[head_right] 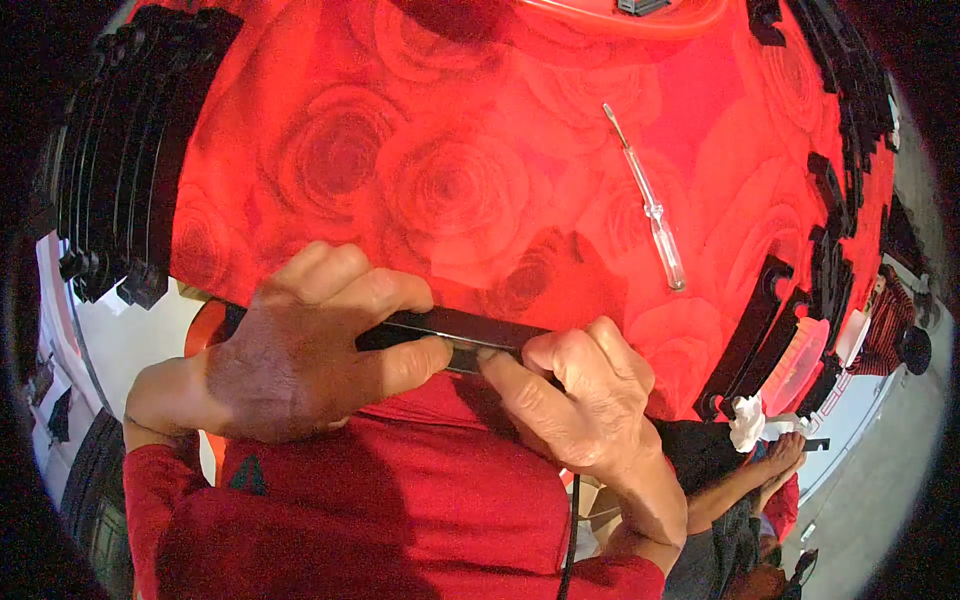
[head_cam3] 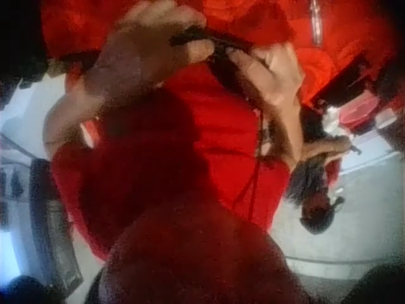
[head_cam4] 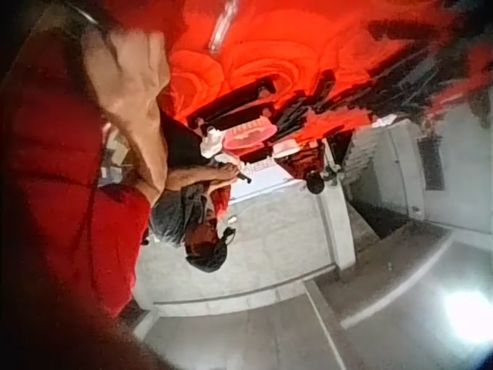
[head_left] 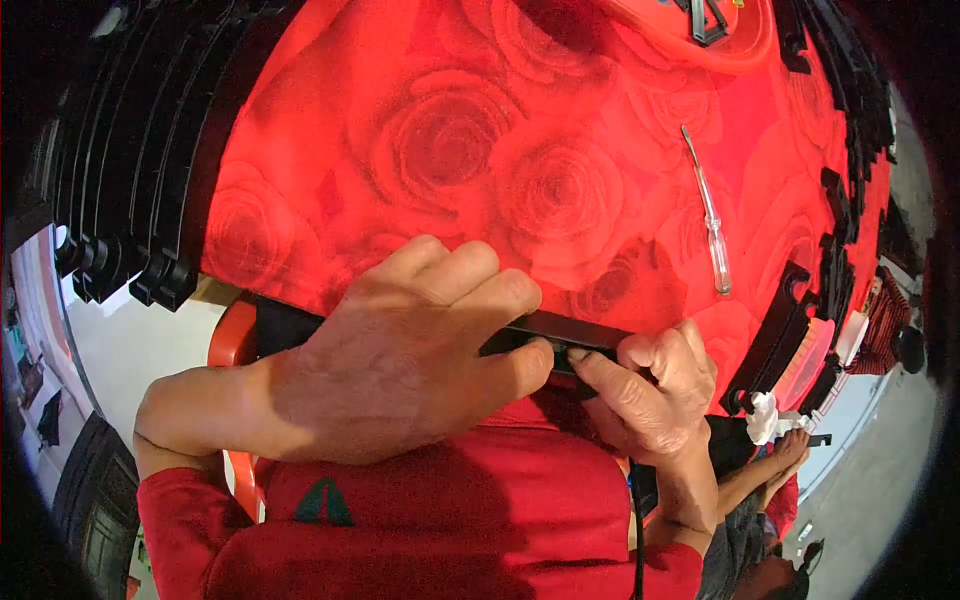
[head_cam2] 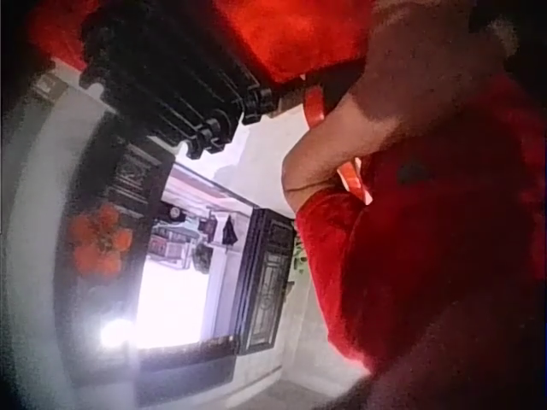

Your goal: The person assembles a black plastic component by taking small plastic pieces from a tray and fitting them into the component by hand.

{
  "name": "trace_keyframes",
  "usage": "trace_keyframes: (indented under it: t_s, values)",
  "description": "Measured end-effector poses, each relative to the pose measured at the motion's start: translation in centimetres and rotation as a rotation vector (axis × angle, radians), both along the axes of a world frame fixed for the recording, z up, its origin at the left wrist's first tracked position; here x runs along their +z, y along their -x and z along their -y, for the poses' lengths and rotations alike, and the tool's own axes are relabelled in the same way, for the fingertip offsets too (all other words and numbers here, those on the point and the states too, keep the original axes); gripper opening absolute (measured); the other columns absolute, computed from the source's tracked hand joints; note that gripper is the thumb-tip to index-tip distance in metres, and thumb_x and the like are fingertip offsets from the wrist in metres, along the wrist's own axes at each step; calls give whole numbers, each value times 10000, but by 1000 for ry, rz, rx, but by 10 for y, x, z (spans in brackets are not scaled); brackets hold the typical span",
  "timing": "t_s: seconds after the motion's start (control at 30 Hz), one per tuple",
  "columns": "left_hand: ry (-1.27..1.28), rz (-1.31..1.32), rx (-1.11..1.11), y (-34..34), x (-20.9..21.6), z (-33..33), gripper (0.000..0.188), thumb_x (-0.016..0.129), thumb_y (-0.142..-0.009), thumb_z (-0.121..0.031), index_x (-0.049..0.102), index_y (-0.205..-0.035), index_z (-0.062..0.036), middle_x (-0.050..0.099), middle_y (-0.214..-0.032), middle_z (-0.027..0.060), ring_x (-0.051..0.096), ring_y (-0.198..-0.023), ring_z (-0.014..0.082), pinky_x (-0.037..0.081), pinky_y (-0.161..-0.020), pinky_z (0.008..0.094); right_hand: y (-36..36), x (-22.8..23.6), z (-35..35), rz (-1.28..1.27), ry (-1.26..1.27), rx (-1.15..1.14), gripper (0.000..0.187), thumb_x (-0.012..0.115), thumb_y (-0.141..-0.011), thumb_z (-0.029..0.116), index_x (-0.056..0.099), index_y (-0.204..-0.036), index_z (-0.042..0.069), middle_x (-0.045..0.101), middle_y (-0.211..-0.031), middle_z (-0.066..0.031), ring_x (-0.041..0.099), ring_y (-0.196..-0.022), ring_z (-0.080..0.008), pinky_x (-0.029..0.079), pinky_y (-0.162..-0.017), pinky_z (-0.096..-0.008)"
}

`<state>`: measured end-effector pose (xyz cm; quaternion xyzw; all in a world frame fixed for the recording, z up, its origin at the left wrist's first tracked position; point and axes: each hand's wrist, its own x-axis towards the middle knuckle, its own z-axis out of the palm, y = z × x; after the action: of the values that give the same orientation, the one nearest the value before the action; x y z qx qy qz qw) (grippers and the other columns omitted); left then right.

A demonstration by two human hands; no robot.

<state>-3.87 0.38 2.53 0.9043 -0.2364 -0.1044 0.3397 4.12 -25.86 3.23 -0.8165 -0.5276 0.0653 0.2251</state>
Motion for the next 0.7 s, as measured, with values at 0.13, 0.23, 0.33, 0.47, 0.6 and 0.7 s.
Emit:
trace_keyframes:
  t_s: [0.13, 0.23, 0.33, 0.47, 0.6, 0.7]
  values:
    - [29, 32, -3, -3, -7, -3, 297, 773, -799, -207, 762, -1096, -191, 676, -1116, 74, 615, -903, 286, 470, -759, 425, 3, -2, -2, 62, -33, -15, 432, 807, -584, 103, 799, -1010, 172, 558, -830, 33, 483, -665, -152, 367, -539, -296]
    - [256, 136, 103, 0, -19, -6, 283, 794, -776, -179, 753, -1055, -151, 686, -1056, 67, 629, -867, 295, 481, -747, 429, 1, 2, -3, 59, -23, -25, 435, 811, -574, 96, 799, -1003, 170, 559, -813, 33, 482, -661, -152, 367, -543, -294]
    - [192, 246, 157, 1, -20, -11, 283, 805, -761, -150, 753, -1038, -127, 690, -1011, 57, 639, -840, 295, 491, -721, 425, -3, 8, -8, -11, 16, -22, 435, 807, -569, 84, 798, -996, 162, 576, -816, 23, 484, -663, -154, 366, -550, -291]
    - [251, 172, 104, 2, -23, -12, 294, 808, -747, -135, 764, -1038, -136, 684, -1051, 62, 624, -851, 277, 492, -698, 406, -6, 1, -7, -37, -47, 25, 443, 796, -557, 83, 795, -997, 140, 595, -834, 7, 494, -659, -161, 379, -540, -291]
    - [228, 171, 77, 6, -23, -11, 317, 796, -738, -117, 770, -1052, -148, 680, -1079, 69, 605, -857, 269, 489, -692, 385, -2, -2, -5, -64, -42, 33, 439, 790, -535, 46, 796, -968, 118, 597, -837, -17, 522, -666, -194, 406, -556, -325]
    - [253, 188, 80, 4, -29, -11, 343, 787, -733, -108, 765, -1072, -150, 678, -1081, 73, 601, -857, 273, 485, -690, 372, -5, 3, -10, -66, -30, 36, 433, 784, -542, 43, 797, -970, 110, 600, -842, -20, 529, -666, -198, 418, -555, -333]
